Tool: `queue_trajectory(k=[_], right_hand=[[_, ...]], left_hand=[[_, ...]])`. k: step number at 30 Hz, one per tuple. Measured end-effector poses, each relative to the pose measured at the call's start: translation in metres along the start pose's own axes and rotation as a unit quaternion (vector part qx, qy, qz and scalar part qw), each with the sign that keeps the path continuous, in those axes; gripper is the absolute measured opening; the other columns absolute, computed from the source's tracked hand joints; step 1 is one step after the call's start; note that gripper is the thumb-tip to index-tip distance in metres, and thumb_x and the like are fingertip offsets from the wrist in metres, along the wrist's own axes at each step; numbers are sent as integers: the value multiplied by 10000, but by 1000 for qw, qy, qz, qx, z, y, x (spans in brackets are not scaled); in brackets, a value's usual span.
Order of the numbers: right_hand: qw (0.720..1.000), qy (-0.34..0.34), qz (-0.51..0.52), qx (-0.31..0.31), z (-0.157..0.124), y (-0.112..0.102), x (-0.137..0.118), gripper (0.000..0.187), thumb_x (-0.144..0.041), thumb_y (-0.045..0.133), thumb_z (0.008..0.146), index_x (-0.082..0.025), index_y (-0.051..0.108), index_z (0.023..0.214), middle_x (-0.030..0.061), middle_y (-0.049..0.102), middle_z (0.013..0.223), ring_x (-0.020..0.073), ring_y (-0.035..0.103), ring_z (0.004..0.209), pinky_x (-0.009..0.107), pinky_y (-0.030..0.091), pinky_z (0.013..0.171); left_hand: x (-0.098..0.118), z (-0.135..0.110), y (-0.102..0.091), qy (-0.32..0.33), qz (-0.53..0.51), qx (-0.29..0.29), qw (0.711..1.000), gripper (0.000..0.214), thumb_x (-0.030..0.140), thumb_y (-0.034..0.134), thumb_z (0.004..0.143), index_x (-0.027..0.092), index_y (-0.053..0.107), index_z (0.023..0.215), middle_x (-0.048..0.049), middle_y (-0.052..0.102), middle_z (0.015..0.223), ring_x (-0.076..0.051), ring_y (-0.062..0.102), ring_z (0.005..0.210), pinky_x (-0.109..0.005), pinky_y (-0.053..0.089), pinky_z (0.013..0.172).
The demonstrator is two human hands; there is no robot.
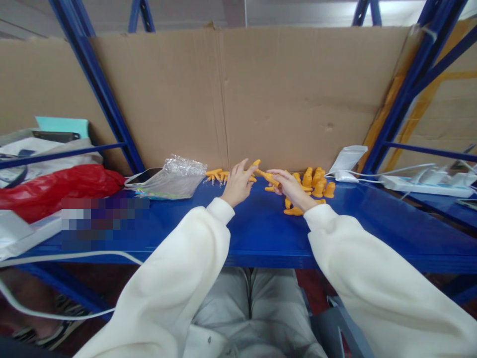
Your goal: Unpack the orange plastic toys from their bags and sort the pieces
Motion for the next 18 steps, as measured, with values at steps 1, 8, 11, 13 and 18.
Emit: queue_trajectory(k=[1,8,11,13,18], right_hand=[[1000,2,2,-5,-1,1,-1,263,-353,635,830,-207,614,1047,-47,566,610,66,455,448,186,327,428],[997,-20,-69,-25,-3,-4,-2,282,-434,688,787,-201,563,888,-62,536,599,55,423,457,184,316,443],[983,-87,-159,-43,0,-8,-4,316,-480,689,783,-202,613,916,-35,600,670,87,490,532,217,409,498],[963,-141,-226,-51,0,-8,-7,289,-454,679,802,-206,651,948,8,671,783,128,573,638,267,497,592],[916,-229,-325,-53,-4,-6,-17,216,-332,599,872,-212,680,1032,79,719,1073,227,667,961,409,534,911]], left_hand=[[-7,-2,-2,-18,-6,1,1000,453,115,591,851,188,591,1299,-154,546,1423,-289,509,1323,-492,425,1092],[-13,-3,6,-51,-84,-43,994,454,70,588,848,153,608,1294,-105,729,1157,-188,692,986,-316,515,949],[-11,-3,6,-82,-73,-64,992,443,79,616,836,161,629,1271,-87,749,1048,-186,698,875,-308,522,886],[-10,-4,5,-98,-68,-68,991,420,81,625,828,166,643,1239,-71,746,980,-185,693,834,-300,518,857],[-9,-4,4,-120,-80,-61,988,379,61,618,818,165,638,1181,-27,706,836,-181,680,790,-267,503,807]])
Point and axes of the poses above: each hand's wrist, its own z-axis towards the middle knuckle, its own y-axis out of the palm, x = y × z, the point moved 5 cm from there along z, towards the middle knuckle
